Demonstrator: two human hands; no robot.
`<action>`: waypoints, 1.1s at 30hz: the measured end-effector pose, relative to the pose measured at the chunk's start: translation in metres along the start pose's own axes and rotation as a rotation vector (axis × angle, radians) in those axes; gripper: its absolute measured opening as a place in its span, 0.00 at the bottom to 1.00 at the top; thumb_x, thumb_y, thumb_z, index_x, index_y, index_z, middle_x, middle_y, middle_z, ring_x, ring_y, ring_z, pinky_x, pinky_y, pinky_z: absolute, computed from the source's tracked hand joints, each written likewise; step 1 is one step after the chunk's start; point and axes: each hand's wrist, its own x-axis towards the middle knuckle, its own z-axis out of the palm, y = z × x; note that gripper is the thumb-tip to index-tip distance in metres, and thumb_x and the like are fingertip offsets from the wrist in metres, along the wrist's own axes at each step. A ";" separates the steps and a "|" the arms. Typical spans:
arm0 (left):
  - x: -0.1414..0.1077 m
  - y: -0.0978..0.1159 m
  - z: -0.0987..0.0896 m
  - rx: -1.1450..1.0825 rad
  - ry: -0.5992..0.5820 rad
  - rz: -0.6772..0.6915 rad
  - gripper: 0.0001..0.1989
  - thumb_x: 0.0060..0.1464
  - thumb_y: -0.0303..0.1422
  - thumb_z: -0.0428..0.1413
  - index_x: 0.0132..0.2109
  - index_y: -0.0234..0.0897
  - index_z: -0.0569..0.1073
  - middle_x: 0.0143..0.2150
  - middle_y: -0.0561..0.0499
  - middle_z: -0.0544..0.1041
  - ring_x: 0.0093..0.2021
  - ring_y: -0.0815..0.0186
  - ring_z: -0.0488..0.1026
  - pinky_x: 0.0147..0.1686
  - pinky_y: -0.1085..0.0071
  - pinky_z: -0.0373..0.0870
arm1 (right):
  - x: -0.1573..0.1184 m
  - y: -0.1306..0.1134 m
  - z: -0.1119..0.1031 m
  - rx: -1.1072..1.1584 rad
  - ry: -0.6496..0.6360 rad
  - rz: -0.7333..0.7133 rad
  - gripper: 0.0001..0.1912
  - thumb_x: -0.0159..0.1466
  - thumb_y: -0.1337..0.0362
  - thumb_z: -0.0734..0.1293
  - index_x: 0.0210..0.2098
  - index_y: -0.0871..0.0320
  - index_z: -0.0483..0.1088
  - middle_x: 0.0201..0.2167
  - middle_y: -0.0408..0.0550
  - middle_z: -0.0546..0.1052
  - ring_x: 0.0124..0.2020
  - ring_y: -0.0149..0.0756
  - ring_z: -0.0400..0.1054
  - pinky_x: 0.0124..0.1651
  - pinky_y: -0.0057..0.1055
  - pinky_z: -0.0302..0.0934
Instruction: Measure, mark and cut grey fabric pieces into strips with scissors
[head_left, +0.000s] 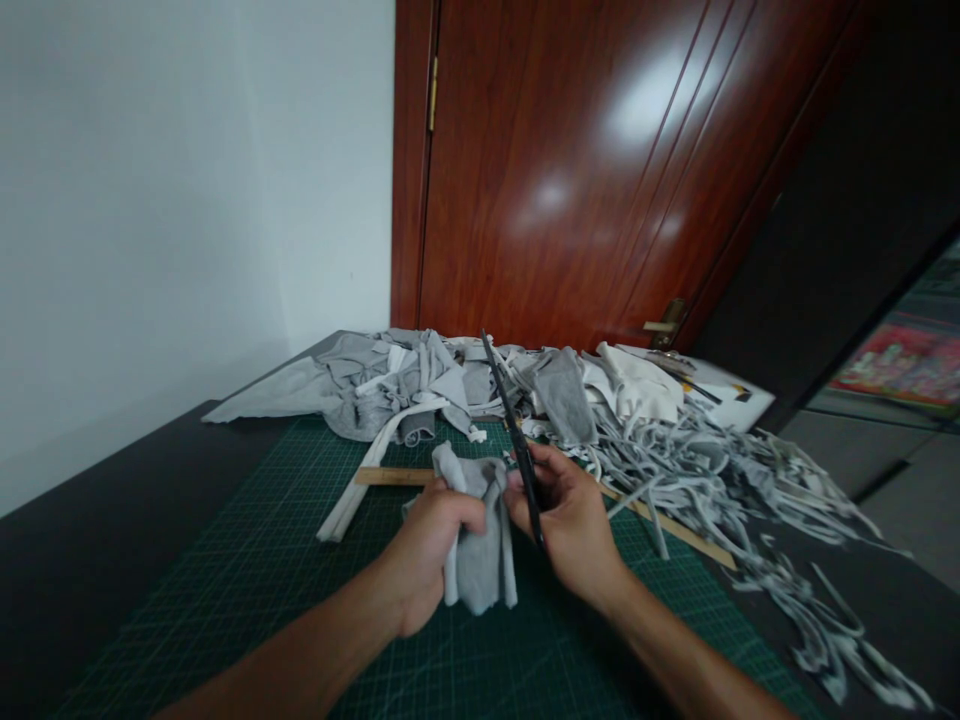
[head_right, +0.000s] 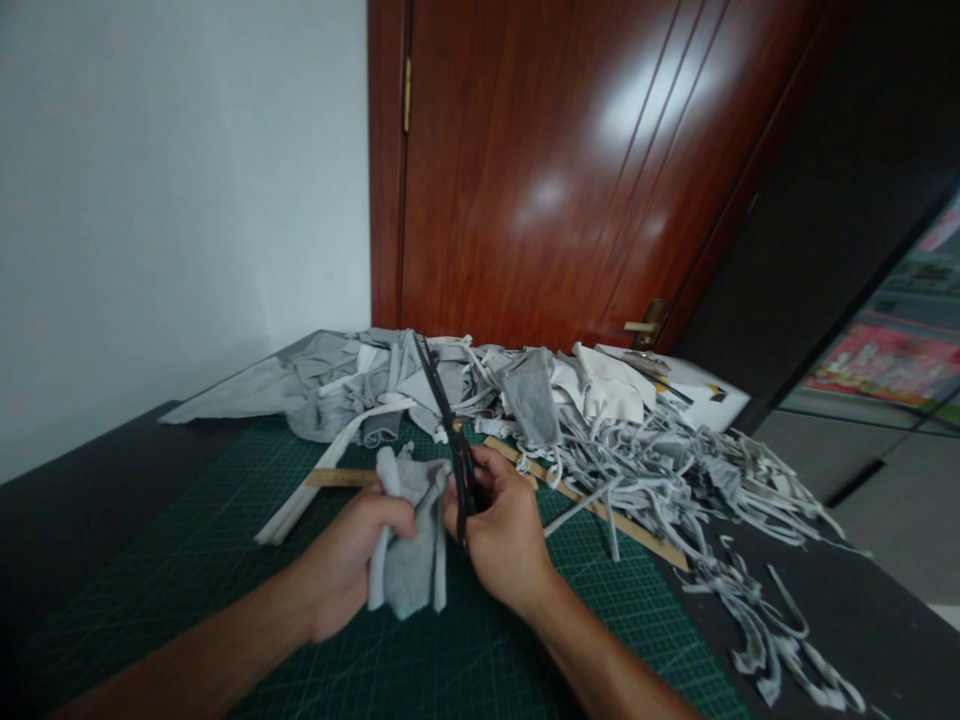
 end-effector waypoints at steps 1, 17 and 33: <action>0.000 0.001 0.001 0.019 -0.001 -0.001 0.20 0.31 0.23 0.58 0.37 0.35 0.80 0.31 0.51 0.81 0.32 0.61 0.78 0.33 0.69 0.73 | 0.000 -0.001 0.000 0.006 0.002 0.001 0.17 0.56 0.67 0.79 0.44 0.55 0.76 0.33 0.43 0.82 0.32 0.37 0.75 0.37 0.30 0.68; 0.002 0.011 0.001 -0.113 0.007 0.173 0.18 0.38 0.32 0.76 0.38 0.32 0.83 0.35 0.45 0.86 0.31 0.61 0.81 0.30 0.69 0.77 | -0.008 -0.002 0.002 0.069 -0.058 0.095 0.32 0.47 0.59 0.88 0.46 0.54 0.75 0.31 0.41 0.81 0.34 0.40 0.76 0.39 0.34 0.71; -0.003 0.022 -0.001 -0.061 -0.014 0.168 0.21 0.33 0.28 0.75 0.40 0.32 0.83 0.35 0.46 0.86 0.34 0.57 0.84 0.37 0.65 0.81 | -0.005 -0.009 0.001 0.237 -0.060 0.171 0.25 0.50 0.62 0.85 0.43 0.57 0.75 0.23 0.34 0.74 0.19 0.23 0.56 0.22 0.22 0.50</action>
